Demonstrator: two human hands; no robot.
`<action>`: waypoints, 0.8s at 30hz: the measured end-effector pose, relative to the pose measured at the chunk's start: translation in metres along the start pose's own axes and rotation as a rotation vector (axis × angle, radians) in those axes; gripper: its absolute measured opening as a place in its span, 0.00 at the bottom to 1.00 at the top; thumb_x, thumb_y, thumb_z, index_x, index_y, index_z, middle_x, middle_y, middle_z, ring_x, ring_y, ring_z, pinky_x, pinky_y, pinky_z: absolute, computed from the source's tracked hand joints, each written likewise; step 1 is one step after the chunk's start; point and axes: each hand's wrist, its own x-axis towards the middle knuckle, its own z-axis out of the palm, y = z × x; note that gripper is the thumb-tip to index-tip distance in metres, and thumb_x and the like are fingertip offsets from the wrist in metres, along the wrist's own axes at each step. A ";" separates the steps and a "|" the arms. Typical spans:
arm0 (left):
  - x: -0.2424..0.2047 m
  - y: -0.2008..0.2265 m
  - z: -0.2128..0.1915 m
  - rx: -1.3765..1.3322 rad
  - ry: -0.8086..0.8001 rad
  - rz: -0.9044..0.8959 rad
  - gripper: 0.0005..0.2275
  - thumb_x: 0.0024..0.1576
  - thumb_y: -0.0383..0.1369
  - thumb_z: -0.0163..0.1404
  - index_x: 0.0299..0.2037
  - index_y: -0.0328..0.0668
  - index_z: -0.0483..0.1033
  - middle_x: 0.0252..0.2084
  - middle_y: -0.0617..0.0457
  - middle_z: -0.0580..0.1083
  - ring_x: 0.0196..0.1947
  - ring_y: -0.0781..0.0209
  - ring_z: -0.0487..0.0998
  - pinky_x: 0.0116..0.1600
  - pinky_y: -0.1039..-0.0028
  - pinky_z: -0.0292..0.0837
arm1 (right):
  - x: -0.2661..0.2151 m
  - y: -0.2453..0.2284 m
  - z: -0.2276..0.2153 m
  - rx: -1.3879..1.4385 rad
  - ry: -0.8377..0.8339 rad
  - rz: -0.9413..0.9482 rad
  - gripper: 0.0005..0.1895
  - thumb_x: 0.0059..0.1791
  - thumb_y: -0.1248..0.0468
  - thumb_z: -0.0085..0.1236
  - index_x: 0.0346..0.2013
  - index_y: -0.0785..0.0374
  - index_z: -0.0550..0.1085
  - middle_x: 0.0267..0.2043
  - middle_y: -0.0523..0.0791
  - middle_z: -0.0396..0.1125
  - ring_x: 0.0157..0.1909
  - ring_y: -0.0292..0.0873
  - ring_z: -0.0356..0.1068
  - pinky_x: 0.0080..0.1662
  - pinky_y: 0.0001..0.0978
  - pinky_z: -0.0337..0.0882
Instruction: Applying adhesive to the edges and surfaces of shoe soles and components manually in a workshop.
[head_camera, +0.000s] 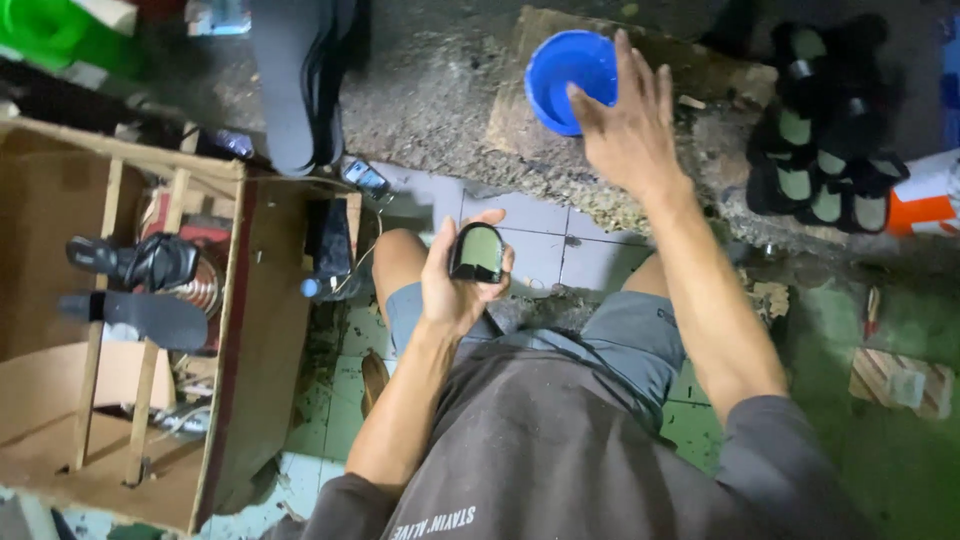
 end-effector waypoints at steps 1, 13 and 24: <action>-0.002 0.000 0.001 -0.004 0.012 0.014 0.24 0.66 0.51 0.35 0.56 0.39 0.71 0.29 0.42 0.74 0.18 0.60 0.68 0.22 0.77 0.62 | -0.002 -0.005 -0.001 0.006 -0.006 -0.017 0.36 0.62 0.47 0.50 0.71 0.18 0.36 0.75 0.69 0.28 0.75 0.82 0.44 0.70 0.79 0.43; 0.016 -0.029 -0.023 0.095 0.207 0.040 0.17 0.64 0.50 0.37 0.48 0.46 0.66 0.19 0.42 0.66 0.07 0.56 0.63 0.10 0.81 0.51 | -0.083 -0.114 -0.001 0.837 0.258 0.105 0.23 0.56 0.51 0.41 0.60 0.59 0.69 0.46 0.53 0.60 0.51 0.53 0.63 0.60 0.48 0.60; 0.013 -0.021 0.008 0.070 0.363 -0.029 0.17 0.59 0.47 0.45 0.36 0.40 0.71 0.18 0.41 0.70 0.07 0.57 0.64 0.07 0.79 0.55 | -0.092 -0.122 -0.003 0.557 0.277 -0.240 0.36 0.47 0.30 0.43 0.61 0.43 0.73 0.73 0.61 0.47 0.74 0.58 0.50 0.71 0.60 0.42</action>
